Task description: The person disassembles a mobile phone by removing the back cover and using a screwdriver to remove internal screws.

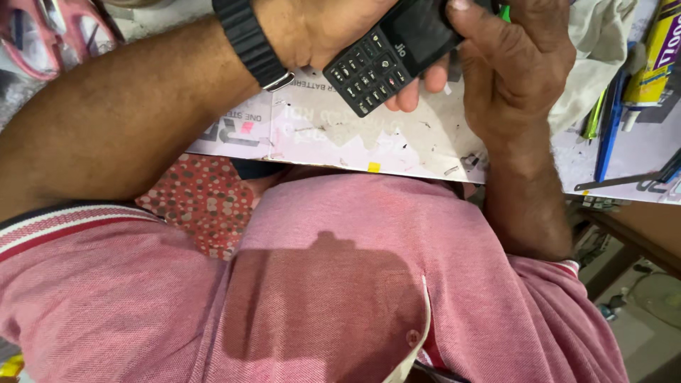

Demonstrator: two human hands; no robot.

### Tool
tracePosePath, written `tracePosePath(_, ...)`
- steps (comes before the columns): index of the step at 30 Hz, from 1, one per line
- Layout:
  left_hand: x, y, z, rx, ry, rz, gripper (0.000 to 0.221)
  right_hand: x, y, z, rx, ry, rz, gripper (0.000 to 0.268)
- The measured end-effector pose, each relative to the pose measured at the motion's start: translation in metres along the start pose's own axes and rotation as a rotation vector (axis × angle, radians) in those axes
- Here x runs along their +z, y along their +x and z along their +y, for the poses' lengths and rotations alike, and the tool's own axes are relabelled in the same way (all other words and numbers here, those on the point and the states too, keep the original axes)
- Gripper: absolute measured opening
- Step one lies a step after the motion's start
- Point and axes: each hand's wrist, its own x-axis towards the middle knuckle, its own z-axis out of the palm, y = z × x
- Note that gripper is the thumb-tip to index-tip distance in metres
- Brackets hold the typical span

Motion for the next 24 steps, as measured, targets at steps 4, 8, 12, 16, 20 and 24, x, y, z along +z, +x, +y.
tracePosePath(4, -0.001, 0.0, -0.002, -0.014, 0.018, -0.012, 0.062, 0.001, 0.001, 0.0, 0.022, 0.095, -0.015, 0.042)
tracePosePath(8, -0.001, -0.001, -0.001, -0.06, 0.013, -0.005, 0.064, -0.001, 0.0, -0.002, 0.007, 0.036, -0.047, 0.038)
tracePosePath(12, 0.006, 0.005, 0.003, -0.058, -0.11, 0.041, 0.056, 0.0, 0.0, 0.003, -0.004, 0.01, 0.002, 0.027)
tracePosePath(16, 0.002, 0.009, 0.004, 0.04, 0.027, 0.027, 0.06, -0.001, -0.009, 0.009, 0.184, 0.307, 0.086, 0.023)
tracePosePath(20, -0.005, 0.015, 0.002, 0.337, -0.005, 0.151, 0.043, -0.004, -0.018, 0.013, 0.481, 0.786, 0.058, 0.036)
tracePosePath(24, -0.006, 0.006, 0.014, 0.499, -0.132, 0.154, 0.048, -0.009, -0.016, 0.012, 0.583, 0.856, 0.092, 0.036)
